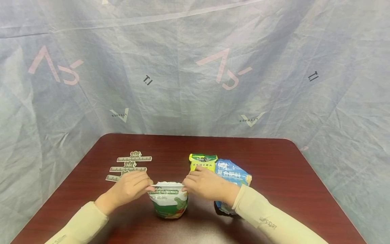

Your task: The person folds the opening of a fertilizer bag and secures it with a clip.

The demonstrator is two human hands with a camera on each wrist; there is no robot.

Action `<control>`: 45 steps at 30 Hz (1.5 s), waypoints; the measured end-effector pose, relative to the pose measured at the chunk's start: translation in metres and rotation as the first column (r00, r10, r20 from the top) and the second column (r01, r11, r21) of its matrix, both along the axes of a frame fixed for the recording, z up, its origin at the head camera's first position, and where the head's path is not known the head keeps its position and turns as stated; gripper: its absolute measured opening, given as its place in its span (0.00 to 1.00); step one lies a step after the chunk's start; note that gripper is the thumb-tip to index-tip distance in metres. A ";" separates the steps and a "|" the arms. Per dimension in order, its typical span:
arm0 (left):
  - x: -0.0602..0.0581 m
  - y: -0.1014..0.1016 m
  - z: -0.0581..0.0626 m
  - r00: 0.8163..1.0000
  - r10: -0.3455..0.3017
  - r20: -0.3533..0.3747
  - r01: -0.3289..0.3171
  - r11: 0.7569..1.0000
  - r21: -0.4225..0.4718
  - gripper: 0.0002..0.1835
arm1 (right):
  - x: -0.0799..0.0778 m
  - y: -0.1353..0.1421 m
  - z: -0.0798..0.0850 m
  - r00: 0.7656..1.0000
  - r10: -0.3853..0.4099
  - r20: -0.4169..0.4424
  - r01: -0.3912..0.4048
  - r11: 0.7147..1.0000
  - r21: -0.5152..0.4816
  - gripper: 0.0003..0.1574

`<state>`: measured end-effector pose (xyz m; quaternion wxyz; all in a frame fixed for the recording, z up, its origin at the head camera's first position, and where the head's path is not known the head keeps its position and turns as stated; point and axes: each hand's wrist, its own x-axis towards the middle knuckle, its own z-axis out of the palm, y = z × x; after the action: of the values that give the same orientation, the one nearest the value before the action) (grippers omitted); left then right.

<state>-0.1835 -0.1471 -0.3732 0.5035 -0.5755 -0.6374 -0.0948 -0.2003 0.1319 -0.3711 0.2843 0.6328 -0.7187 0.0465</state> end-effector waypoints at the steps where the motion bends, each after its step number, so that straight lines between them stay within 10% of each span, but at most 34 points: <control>1: -0.001 -0.001 -0.001 1.000 -0.001 0.001 0.001 1.000 -0.001 0.17 | 0.000 0.000 0.000 1.000 0.003 0.013 -0.003 1.000 -0.003 0.14; 14: -0.001 -0.009 -0.008 0.991 -0.025 0.131 0.019 0.999 0.047 0.17 | 0.000 0.003 -0.002 0.995 0.010 0.100 -0.005 0.999 -0.049 0.12; 25: 0.003 -0.007 0.001 0.994 0.080 -0.073 -0.076 0.995 0.058 0.22 | 0.002 0.000 -0.003 1.000 -0.009 0.000 0.009 0.996 -0.094 0.15; 45: 0.001 -0.006 0.001 0.986 0.085 -0.146 -0.074 0.994 0.077 0.24 | 0.002 -0.001 -0.006 0.987 -0.020 -0.160 -0.007 0.987 -0.163 0.19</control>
<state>-0.1821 -0.1530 -0.3723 0.5735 -0.5368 -0.6165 -0.0539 -0.1987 0.1312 -0.3776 0.3922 0.6068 -0.6894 0.0528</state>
